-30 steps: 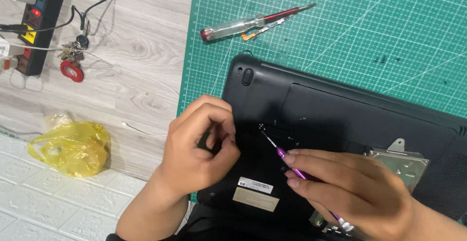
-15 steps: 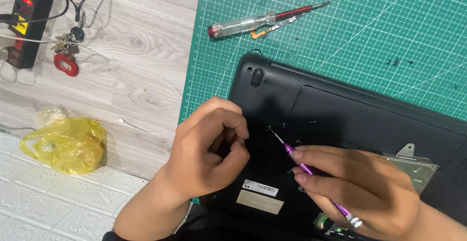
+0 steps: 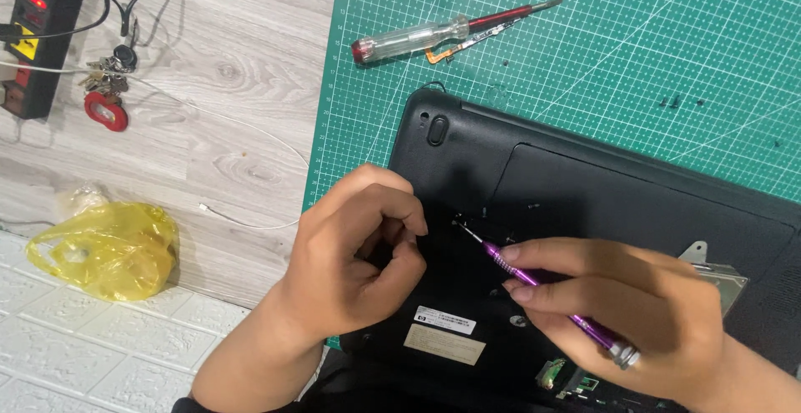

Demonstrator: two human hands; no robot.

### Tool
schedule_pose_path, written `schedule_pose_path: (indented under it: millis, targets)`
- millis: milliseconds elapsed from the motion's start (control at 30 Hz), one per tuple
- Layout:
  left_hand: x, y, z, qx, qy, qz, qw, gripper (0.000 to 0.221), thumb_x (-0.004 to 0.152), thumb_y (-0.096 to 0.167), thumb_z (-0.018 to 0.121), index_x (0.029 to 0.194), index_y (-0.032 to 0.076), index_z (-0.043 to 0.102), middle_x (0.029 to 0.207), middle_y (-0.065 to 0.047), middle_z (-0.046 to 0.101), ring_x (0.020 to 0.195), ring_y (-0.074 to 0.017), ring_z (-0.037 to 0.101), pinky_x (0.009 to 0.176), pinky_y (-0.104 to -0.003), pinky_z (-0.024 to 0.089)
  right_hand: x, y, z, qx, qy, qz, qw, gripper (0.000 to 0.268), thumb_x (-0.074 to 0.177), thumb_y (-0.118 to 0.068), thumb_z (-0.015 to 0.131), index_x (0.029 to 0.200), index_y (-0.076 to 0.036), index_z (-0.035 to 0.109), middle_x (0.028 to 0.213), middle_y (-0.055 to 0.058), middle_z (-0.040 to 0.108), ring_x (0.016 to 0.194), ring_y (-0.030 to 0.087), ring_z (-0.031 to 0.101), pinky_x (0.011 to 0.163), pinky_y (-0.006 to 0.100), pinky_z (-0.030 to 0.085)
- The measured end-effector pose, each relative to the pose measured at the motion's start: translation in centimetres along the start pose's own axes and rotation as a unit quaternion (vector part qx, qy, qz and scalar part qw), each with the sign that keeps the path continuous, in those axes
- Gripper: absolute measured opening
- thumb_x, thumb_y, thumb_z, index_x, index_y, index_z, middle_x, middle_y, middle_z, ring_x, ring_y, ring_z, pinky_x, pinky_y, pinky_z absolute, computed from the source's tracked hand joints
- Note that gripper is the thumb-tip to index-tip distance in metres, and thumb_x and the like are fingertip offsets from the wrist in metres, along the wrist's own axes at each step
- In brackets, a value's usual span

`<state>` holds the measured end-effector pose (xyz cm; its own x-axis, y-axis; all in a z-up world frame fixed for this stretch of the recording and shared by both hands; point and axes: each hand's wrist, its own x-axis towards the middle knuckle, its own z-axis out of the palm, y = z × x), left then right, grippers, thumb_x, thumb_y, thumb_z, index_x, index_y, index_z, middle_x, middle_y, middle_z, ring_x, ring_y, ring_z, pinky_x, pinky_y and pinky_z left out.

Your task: Removing and reinstalling a hard drive in a laptop using a screwdriver

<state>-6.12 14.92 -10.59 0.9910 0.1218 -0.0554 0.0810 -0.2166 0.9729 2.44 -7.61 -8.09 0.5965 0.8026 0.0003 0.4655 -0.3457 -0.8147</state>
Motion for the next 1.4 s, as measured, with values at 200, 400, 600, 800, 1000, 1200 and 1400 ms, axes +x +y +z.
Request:
schedule_pose_path:
  millis: [200, 400, 600, 800, 1000, 1200, 1400]
  targets:
    - [0.02, -0.03, -0.13, 0.013, -0.013, 0.022, 1.0, 0.023, 0.068, -0.012, 0.061, 0.086, 0.002, 0.06, 0.093, -0.007, 0.057, 0.063, -0.0113, 0.049, 0.057, -0.021, 0.042, -0.32, 0.09, -0.3, 0.008, -0.005, 0.051, 0.999, 0.014, 0.061, -0.007, 0.082, 0.071, -0.011, 0.073, 0.098, 0.007, 0.078, 0.055, 0.006, 0.073, 0.047, 0.016, 0.058]
    - [0.17, 0.34, -0.17, 0.058, -0.024, 0.044, 0.997, 0.026, 0.065, -0.009, 0.066, 0.089, 0.001, 0.065, 0.096, -0.008, 0.058, 0.064, -0.0132, 0.051, 0.057, -0.023, 0.044, -0.36, 0.12, -0.37, 0.024, -0.001, 0.057, 0.998, 0.014, 0.059, -0.006, 0.082, 0.068, -0.009, 0.072, 0.097, 0.008, 0.078, 0.057, 0.007, 0.075, 0.05, 0.016, 0.061]
    - [0.21, 0.41, -0.19, 0.079, -0.034, 0.044, 0.995, 0.028, 0.064, -0.007, 0.068, 0.09, 0.002, 0.066, 0.096, -0.008, 0.059, 0.062, -0.0139, 0.052, 0.055, -0.023, 0.044, -0.35, -0.01, -0.29, 0.0, 0.016, 0.064, 0.998, 0.016, 0.06, -0.004, 0.083, 0.07, -0.01, 0.072, 0.098, 0.007, 0.077, 0.056, 0.005, 0.072, 0.048, 0.016, 0.058]
    - [0.23, 0.44, -0.03, 0.096, -0.029, 0.057, 0.993, 0.027, 0.064, -0.005, 0.069, 0.09, 0.003, 0.067, 0.095, -0.008, 0.06, 0.06, -0.0144, 0.053, 0.056, -0.024, 0.044, -0.2, 0.02, -0.39, 0.033, -0.004, 0.094, 0.995, 0.014, 0.06, -0.006, 0.081, 0.071, -0.01, 0.074, 0.1, 0.006, 0.079, 0.051, 0.003, 0.071, 0.044, 0.014, 0.056]
    - [0.21, 0.43, 0.07, 0.107, -0.027, 0.069, 0.991, 0.028, 0.064, -0.004, 0.07, 0.091, 0.002, 0.067, 0.096, -0.009, 0.06, 0.062, -0.0154, 0.052, 0.057, -0.025, 0.044, -0.1, 0.11, -0.67, 0.045, -0.009, 0.118, 0.992, 0.013, 0.059, -0.007, 0.081, 0.069, -0.013, 0.075, 0.098, 0.003, 0.08, 0.05, 0.002, 0.072, 0.043, 0.013, 0.057]
    - [0.17, 0.38, 0.01, 0.113, -0.033, 0.074, 0.99, 0.027, 0.065, -0.002, 0.071, 0.092, 0.004, 0.068, 0.098, -0.009, 0.06, 0.066, -0.0172, 0.055, 0.062, -0.027, 0.047, -0.28, 0.33, -0.81, 0.037, 0.007, 0.109, 0.993, 0.018, 0.056, -0.004, 0.082, 0.068, -0.014, 0.074, 0.094, 0.003, 0.079, 0.055, 0.003, 0.075, 0.046, 0.013, 0.059]
    - [0.2, 0.31, 0.04, 0.116, -0.033, 0.075, 0.99, 0.027, 0.065, -0.002, 0.071, 0.091, 0.003, 0.068, 0.097, -0.009, 0.061, 0.065, -0.0177, 0.055, 0.061, -0.027, 0.046, -0.21, 0.3, -0.62, 0.031, 0.02, 0.108, 0.993, 0.018, 0.057, -0.001, 0.081, 0.07, -0.011, 0.074, 0.095, 0.006, 0.079, 0.052, 0.003, 0.072, 0.044, 0.012, 0.058]
